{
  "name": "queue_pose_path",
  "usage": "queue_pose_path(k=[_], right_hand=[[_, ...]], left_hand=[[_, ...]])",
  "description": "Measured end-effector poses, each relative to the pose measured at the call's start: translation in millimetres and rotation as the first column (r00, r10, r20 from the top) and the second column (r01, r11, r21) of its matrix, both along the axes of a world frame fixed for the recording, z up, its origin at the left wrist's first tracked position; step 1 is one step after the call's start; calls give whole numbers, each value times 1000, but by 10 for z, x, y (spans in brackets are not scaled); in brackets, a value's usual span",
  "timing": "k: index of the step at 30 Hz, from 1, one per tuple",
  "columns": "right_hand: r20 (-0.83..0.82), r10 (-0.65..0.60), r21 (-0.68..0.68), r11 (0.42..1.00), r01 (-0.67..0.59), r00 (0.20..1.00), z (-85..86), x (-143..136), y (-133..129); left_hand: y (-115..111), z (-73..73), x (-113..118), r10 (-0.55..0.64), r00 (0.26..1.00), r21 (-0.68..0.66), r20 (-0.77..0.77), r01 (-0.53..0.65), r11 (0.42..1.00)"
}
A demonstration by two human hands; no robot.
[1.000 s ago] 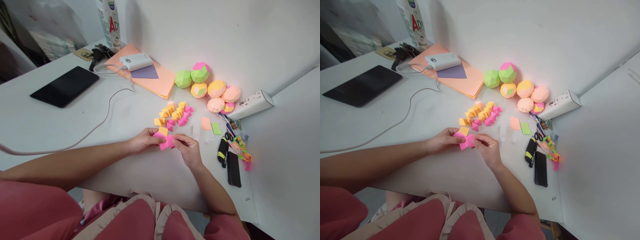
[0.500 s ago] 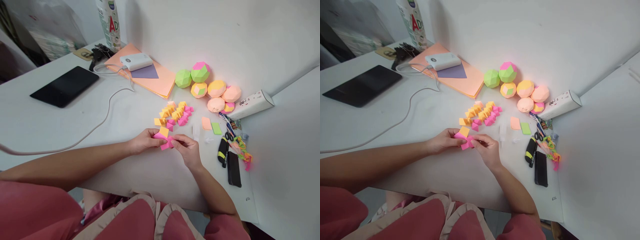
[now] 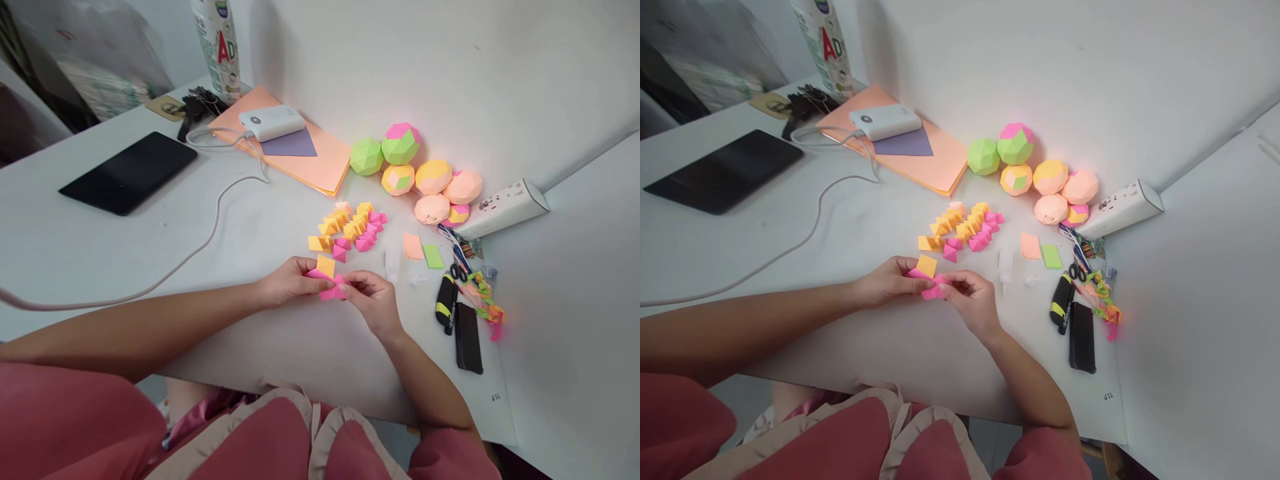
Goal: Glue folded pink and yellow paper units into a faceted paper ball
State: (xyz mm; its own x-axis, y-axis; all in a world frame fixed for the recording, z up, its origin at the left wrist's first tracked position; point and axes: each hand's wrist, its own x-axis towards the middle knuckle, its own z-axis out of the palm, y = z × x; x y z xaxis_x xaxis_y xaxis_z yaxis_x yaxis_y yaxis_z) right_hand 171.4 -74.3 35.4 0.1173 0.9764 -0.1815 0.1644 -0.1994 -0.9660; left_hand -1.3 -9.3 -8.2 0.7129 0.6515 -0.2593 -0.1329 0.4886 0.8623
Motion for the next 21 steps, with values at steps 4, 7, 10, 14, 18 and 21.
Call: queue_pose_path(k=[4,7,10,14,18,21], right_hand=[[-25,40,-29,999,-41,999,4,14,7],[-90,122,-84,988,-130,988,-4,37,26],[-178,94,-91,990,-112,979,-35,60,47],[-276,2,86,996,23,961,-86,68,66],[-286,35,193,981,22,958,-133,37,65],[-231,38,154,988,-2,972,-165,-13,50]], left_hand=[[-3,28,-9,-35,999,12,21,35,999],[-6,48,-20,-91,995,40,39,89,995],[0,62,-25,-107,990,42,92,103,994],[18,69,-14,-57,986,19,155,55,998],[10,49,7,-82,977,2,198,83,997],[-14,25,14,-70,977,-15,201,75,997]])
